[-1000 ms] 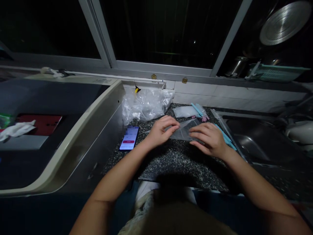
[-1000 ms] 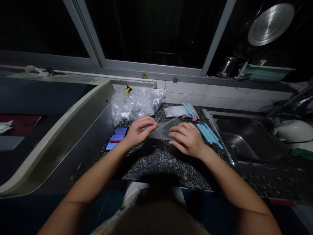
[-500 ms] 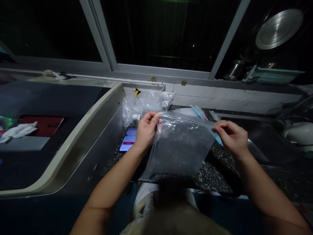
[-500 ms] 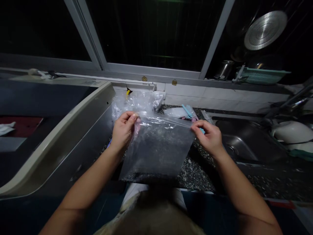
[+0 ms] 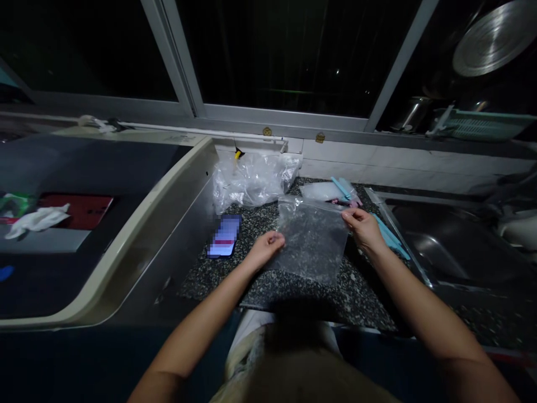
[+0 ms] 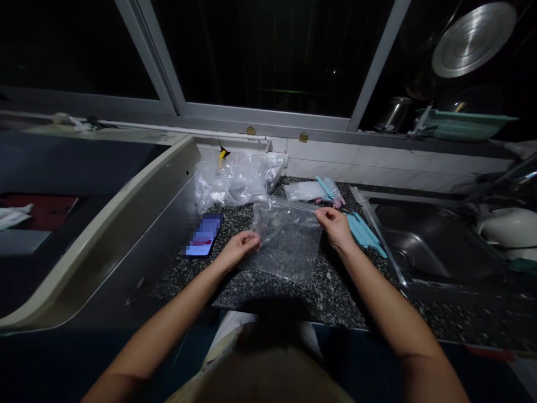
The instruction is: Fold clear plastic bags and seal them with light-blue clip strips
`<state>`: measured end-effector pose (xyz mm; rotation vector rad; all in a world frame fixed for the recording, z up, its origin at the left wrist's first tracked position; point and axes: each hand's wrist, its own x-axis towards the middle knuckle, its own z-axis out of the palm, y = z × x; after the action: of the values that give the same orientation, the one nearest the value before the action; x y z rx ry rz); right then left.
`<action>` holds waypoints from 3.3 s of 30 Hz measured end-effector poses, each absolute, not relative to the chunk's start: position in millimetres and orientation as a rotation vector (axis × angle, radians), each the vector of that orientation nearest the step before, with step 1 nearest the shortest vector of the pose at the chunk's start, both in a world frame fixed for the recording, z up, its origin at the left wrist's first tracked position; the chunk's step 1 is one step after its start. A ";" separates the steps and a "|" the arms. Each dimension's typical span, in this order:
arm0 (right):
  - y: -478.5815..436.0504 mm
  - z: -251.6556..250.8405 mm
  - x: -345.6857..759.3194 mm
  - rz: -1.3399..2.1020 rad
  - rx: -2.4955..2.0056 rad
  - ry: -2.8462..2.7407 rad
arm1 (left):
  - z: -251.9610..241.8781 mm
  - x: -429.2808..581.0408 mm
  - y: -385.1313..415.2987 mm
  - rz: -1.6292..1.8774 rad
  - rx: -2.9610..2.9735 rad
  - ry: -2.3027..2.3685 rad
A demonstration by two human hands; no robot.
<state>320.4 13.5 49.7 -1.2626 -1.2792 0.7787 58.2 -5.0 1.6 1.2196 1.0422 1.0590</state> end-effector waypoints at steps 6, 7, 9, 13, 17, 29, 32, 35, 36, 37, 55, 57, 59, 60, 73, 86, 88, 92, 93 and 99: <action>26.6 98.5 321.7 0.431 -1.329 -1.653 | 7.9 63.1 -18.0 1.047 1.522 1.077; 29.8 109.6 314.3 0.421 -1.301 -1.760 | 11.0 64.6 -19.8 1.033 1.592 1.075; 36.9 128.2 294.1 0.477 -1.237 -2.000 | 15.6 68.0 -23.0 1.008 1.710 1.082; 53.9 141.7 254.5 0.666 -1.268 -2.289 | 17.8 72.4 -27.8 0.982 1.818 1.100; 66.3 135.3 240.7 0.790 -1.262 -2.299 | 12.8 67.1 -30.3 1.006 1.780 1.108; 54.2 128.1 225.6 0.700 -1.168 -2.280 | 25.5 53.4 -9.7 1.033 1.452 0.983; 55.4 117.9 224.5 0.658 -1.069 -2.252 | 32.7 61.1 6.5 1.151 1.280 0.967; 60.6 96.5 246.6 0.511 -1.173 -1.987 | 22.0 62.7 13.3 1.274 1.140 0.968; 61.7 86.1 258.0 0.508 -1.260 -1.889 | 16.3 61.2 13.1 1.302 1.091 0.951; 61.7 74.2 269.9 0.547 -1.361 -1.796 | 10.8 59.0 12.3 1.322 1.040 0.929; 35.7 50.7 306.8 1.130 -1.303 -1.741 | 51.8 18.4 39.3 0.956 1.377 1.006; 36.8 56.6 303.4 1.135 -1.288 -1.852 | 63.8 27.2 47.5 0.762 1.561 1.033; 37.2 59.4 298.5 1.146 -1.263 -1.930 | 67.8 38.4 53.1 0.585 1.643 1.020; 37.4 60.0 296.3 1.153 -1.251 -1.952 | 66.9 43.3 54.7 0.516 1.659 1.000; 35.4 43.4 329.9 1.216 -1.410 -1.784 | 31.3 41.6 52.8 0.935 1.348 1.076; 7.0 -14.1 336.6 1.059 -1.513 -1.474 | -6.6 58.4 45.4 1.220 1.097 1.068; 8.0 -14.7 339.8 0.976 -1.521 -1.489 | -9.4 57.2 45.7 1.193 1.141 1.096; 8.3 -10.4 346.1 0.932 -1.498 -1.485 | -12.3 54.2 45.8 1.153 1.178 1.164; 7.4 -8.9 346.4 0.949 -1.491 -1.492 | -12.7 54.0 45.4 1.156 1.165 1.164; -1.5 -8.5 346.1 0.954 -1.437 -1.522 | -14.2 53.5 42.1 1.190 1.157 1.118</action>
<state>346.1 -1.5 -8.5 -1.4368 -1.5222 0.9543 53.5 42.1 -14.2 1.1568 1.1178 1.1898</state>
